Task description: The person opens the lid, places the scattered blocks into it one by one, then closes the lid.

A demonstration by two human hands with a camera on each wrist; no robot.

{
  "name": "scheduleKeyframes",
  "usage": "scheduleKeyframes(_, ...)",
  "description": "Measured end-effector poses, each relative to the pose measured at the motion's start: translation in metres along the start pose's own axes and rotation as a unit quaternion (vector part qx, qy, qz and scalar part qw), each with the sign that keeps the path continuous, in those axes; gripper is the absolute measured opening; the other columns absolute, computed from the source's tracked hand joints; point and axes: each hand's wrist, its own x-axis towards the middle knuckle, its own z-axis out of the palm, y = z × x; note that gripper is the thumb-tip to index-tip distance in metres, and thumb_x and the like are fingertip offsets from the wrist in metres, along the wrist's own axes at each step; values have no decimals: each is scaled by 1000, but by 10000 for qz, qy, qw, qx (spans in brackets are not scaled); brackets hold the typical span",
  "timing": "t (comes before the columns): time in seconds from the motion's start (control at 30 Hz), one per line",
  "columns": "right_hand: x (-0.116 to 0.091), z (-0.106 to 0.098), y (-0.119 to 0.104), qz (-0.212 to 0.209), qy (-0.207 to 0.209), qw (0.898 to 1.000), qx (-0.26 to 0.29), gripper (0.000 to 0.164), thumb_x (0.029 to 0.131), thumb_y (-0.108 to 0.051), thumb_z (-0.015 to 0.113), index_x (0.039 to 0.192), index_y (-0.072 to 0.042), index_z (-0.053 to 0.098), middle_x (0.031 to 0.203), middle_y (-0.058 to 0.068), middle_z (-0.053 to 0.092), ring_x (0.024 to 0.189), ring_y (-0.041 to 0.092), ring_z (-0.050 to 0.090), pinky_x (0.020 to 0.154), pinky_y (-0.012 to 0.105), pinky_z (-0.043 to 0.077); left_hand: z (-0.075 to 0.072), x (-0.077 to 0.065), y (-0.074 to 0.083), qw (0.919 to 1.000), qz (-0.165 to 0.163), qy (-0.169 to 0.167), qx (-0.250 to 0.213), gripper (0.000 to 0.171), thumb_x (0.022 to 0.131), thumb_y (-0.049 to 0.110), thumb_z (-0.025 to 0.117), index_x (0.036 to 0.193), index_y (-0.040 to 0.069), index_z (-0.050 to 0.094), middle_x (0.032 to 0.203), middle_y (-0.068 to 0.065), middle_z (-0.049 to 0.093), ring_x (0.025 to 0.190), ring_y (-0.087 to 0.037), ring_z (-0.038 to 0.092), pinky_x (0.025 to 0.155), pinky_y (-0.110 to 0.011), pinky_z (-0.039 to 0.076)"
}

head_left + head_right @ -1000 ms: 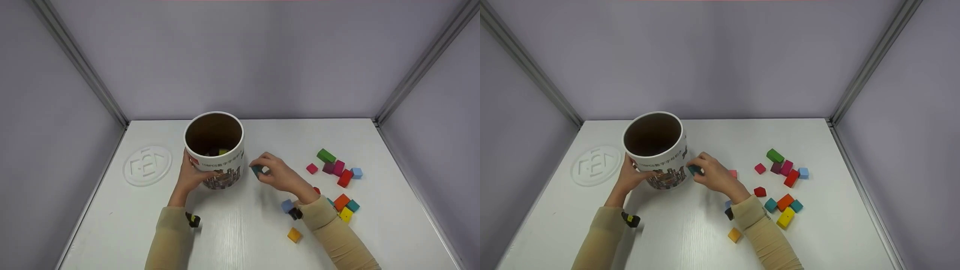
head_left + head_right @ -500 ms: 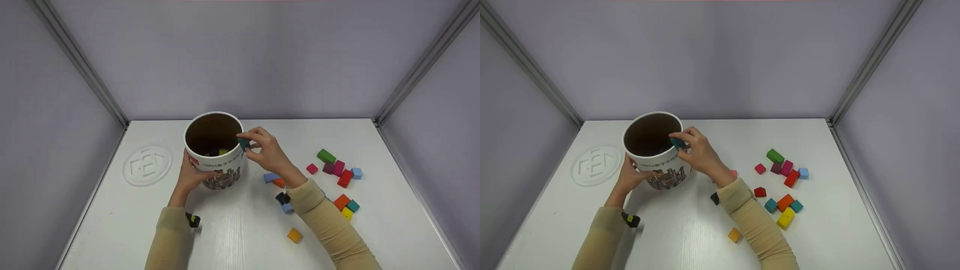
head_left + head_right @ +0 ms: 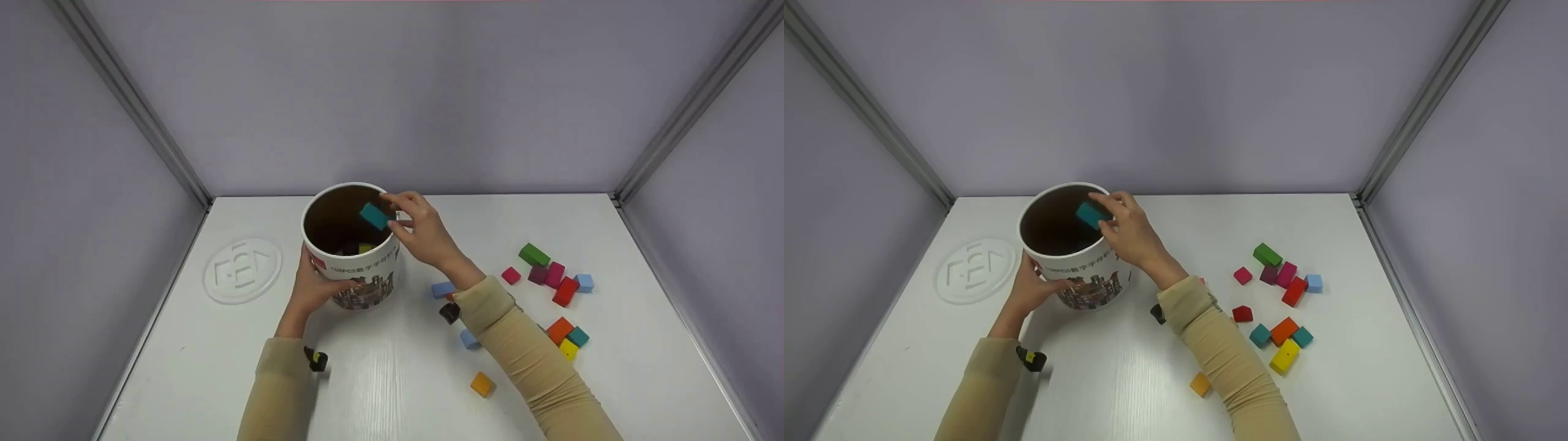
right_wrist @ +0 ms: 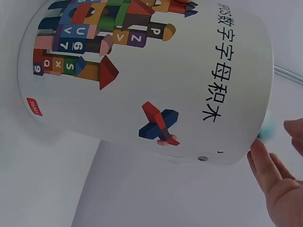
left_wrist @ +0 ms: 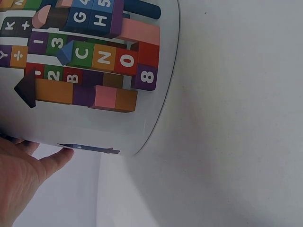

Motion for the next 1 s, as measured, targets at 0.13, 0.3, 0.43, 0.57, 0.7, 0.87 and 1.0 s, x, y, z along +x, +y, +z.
scheduleKeyframes(0.13, -5, -10, 4, -61, -32, 10000, -59, 39, 96, -3, 61, 134, -8, 59, 125, 12, 52, 115, 24, 55, 87, 28, 56, 0, -1, 2, 10000, -19, 43, -65, 127, 56, 10, 98, 153, 8, 17, 146, -21, 39, 132, -40, 38, 114, -52, 29)
scheduleKeyframes(0.3, -18, -26, 16, 131, -42, 9999, -80, 34, 93, -3, 64, 127, -8, 64, 123, 9, 56, 111, 25, 57, 84, 37, 58, 1, -2, 4, 9999, -50, 59, -92, 128, 55, 11, 98, 154, 7, 17, 146, -18, 41, 132, -37, 39, 114, -48, 29)
scheduleKeyframes(0.43, -32, -36, 30, 404, -267, 9987, -150, 34, 93, -4, 65, 126, -8, 63, 123, 10, 55, 111, 29, 57, 85, 43, 58, 1, -1, 3, 9999, 17, 51, -123, 128, 55, 9, 98, 154, 7, 17, 146, -21, 40, 133, -39, 38, 115, -47, 28)
scheduleKeyframes(0.57, -45, -40, 45, 895, -661, 9928, -449, 38, 93, -5, 67, 129, -9, 61, 125, 11, 54, 114, 30, 56, 90, 43, 56, 1, -1, 3, 9999, 18, 45, -148, 128, 55, 9, 98, 154, 5, 17, 146, -21, 40, 133, -39, 38, 115, -47, 27)
scheduleKeyframes(0.7, -57, -38, 60, 1484, -1236, 9783, -754, 41, 92, -8, 68, 132, -10, 59, 127, 10, 54, 117, 31, 53, 97, 44, 51, 2, -1, 3, 9999, -38, 78, -102, 128, 54, 11, 98, 154, 5, 18, 146, -18, 40, 134, -38, 38, 116, -48, 26)
scheduleKeyframes(0.87, -69, -29, 78, 2028, -1826, 9522, -1370, 43, 91, -11, 71, 132, -13, 60, 125, 8, 55, 117, 30, 53, 99, 47, 49, 2, -1, 3, 9999, -33, 55, -103, 128, 55, 12, 98, 154, 7, 18, 146, -18, 40, 133, -37, 38, 115, -47, 27)
scheduleKeyframes(1.0, -77, -21, 90, 2225, -2124, 9348, -1775, 43, 88, -8, 70, 130, -13, 62, 124, 10, 56, 115, 29, 54, 97, 48, 50, 2, -2, 4, 9999, -86, 62, -95, 129, 54, 14, 99, 154, 8, 17, 145, -13, 43, 131, -29, 42, 114, -44, 29)
